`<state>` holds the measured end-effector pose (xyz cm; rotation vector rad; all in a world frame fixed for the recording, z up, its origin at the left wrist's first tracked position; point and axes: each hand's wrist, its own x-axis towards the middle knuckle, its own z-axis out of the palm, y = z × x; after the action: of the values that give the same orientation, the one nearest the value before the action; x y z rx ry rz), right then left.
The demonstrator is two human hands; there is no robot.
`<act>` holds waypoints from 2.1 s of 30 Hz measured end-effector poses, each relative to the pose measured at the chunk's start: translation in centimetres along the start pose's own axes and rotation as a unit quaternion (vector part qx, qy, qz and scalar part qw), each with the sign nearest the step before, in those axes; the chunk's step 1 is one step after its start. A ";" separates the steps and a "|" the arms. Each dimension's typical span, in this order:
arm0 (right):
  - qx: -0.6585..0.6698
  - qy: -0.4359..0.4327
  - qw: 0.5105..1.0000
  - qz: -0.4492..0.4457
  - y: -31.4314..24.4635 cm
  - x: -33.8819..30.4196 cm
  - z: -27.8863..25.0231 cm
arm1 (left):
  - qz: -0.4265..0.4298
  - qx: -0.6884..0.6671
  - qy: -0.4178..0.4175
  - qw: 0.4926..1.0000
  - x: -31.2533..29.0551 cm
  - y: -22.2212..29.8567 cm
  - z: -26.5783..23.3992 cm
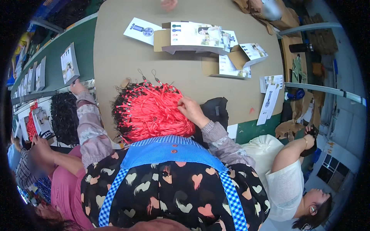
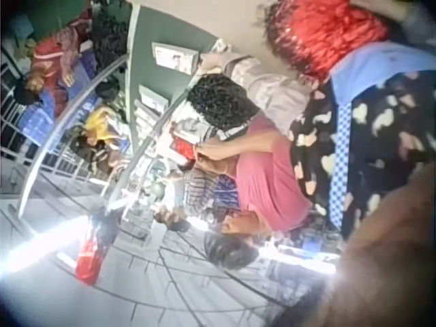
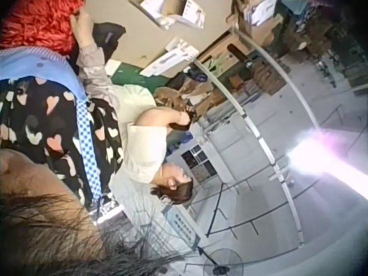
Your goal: The person packs lanyards into boxes by separating straps from a pile by hand, inserting them into cardboard packaging boxes, and closing the boxes.
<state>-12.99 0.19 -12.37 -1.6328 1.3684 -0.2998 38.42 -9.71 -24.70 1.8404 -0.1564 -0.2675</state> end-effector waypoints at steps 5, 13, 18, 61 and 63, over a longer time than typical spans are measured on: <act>-0.093 0.018 0.990 -0.103 1.6 0.6 2.0 | 0.049 -0.064 -0.175 0.981 -7.3 -1.9 -2.9; 0.020 0.127 0.972 -0.199 -6.9 -3.8 -5.6 | 0.001 -0.157 -0.494 0.855 -28.9 14.6 -4.3; 0.000 0.237 0.908 -0.344 -12.3 -7.2 -10.0 | 0.162 -0.112 -0.750 0.631 -40.8 16.6 -6.3; 0.609 0.336 0.706 0.130 12.7 4.5 -17.1 | -0.350 -0.119 -0.712 0.597 -39.8 8.7 -4.8; 0.595 0.363 0.702 0.148 12.9 6.3 -17.4 | -0.353 -0.121 -0.709 0.599 -39.6 8.3 -4.9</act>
<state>-31.07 -12.87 -15.61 -0.1385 1.4024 -1.4013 1.74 2.20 -11.39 0.8867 -0.4330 -2.1850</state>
